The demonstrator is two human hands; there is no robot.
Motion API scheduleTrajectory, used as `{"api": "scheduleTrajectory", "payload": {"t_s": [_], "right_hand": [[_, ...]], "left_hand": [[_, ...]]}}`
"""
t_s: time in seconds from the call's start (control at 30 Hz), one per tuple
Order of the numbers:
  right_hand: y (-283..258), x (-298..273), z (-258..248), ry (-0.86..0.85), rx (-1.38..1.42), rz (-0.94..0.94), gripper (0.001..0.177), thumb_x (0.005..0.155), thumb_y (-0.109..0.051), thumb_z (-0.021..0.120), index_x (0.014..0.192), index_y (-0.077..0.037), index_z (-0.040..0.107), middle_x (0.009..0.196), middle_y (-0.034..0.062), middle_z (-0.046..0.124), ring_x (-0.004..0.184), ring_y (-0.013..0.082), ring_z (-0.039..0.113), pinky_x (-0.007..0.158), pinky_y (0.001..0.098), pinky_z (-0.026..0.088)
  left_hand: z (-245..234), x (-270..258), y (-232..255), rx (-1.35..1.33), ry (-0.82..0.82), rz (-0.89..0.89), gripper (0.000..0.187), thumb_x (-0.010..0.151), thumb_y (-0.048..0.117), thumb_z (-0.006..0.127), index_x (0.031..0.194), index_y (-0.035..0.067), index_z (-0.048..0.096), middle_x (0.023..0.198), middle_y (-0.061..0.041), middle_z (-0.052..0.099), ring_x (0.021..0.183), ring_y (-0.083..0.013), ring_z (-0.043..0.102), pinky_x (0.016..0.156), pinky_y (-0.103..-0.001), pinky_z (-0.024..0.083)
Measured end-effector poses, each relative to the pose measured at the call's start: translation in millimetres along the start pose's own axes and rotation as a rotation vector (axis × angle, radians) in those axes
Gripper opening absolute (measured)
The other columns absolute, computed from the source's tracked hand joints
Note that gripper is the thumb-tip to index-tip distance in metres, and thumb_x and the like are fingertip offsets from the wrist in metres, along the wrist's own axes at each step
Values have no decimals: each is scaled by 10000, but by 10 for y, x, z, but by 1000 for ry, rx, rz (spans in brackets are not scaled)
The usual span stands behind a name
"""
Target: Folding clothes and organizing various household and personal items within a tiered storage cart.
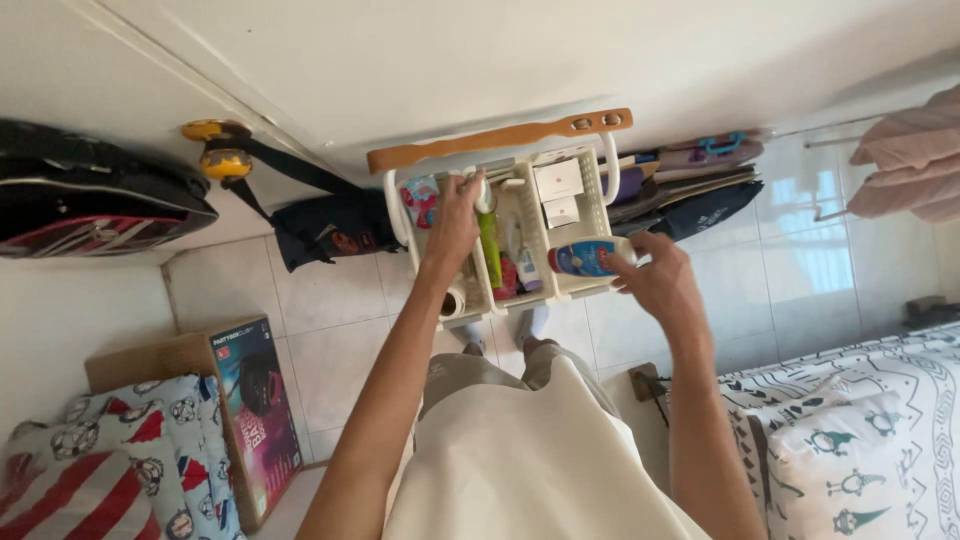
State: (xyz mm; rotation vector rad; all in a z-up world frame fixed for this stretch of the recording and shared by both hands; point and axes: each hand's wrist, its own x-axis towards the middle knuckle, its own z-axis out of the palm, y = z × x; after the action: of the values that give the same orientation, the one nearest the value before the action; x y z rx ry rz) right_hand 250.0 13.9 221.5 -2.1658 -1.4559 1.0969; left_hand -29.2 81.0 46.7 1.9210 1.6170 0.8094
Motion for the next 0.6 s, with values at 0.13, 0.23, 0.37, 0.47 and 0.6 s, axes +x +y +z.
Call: {"api": "scheduleTrajectory", "payload": {"t_s": [0.13, 0.23, 0.37, 0.47, 0.6], "right_hand": [[97, 90, -120, 27, -50, -118, 385, 828, -229, 810, 1112, 21, 739, 1000, 135, 696, 689, 226, 749, 586, 355, 595], [387, 347, -6, 25, -171, -267, 367, 812, -193, 835, 1122, -6, 771, 1006, 154, 713, 744, 282, 724, 659, 393, 569], [658, 621, 296, -63, -228, -414, 376, 788, -172, 847, 1133, -38, 776, 1036, 166, 715, 796, 302, 737, 752, 396, 584], [667, 696, 430, -133, -194, -441, 378, 787, -148, 825, 1142, -39, 754, 1097, 152, 709, 822, 289, 759, 781, 392, 598], [643, 788, 513, -158, -165, -504, 366, 792, -98, 799, 1146, -26, 744, 1150, 142, 703, 858, 300, 758, 797, 404, 602]], "left_hand": [[-46, 190, 48, 7, -144, -115, 595, 849, -159, 546, 1407, 44, 563, 1332, -227, 521, 1101, -414, 665, 967, -488, 568], [-137, 227, 208, 78, -226, -151, 517, 863, -141, 584, 1351, 27, 594, 1350, -231, 509, 1065, -441, 670, 939, -506, 564], [64, 194, 79, 115, -299, -120, 483, 810, -48, 706, 1277, 39, 623, 1389, -171, 525, 1033, -399, 690, 905, -469, 580], [212, 163, -13, 135, -339, -89, 439, 824, 85, 781, 1241, 64, 646, 1375, -138, 551, 1011, -335, 709, 882, -416, 607], [272, 101, -90, 149, -348, -25, 447, 851, 195, 811, 1266, 102, 674, 1296, -99, 631, 929, -277, 737, 850, -385, 631]]}}
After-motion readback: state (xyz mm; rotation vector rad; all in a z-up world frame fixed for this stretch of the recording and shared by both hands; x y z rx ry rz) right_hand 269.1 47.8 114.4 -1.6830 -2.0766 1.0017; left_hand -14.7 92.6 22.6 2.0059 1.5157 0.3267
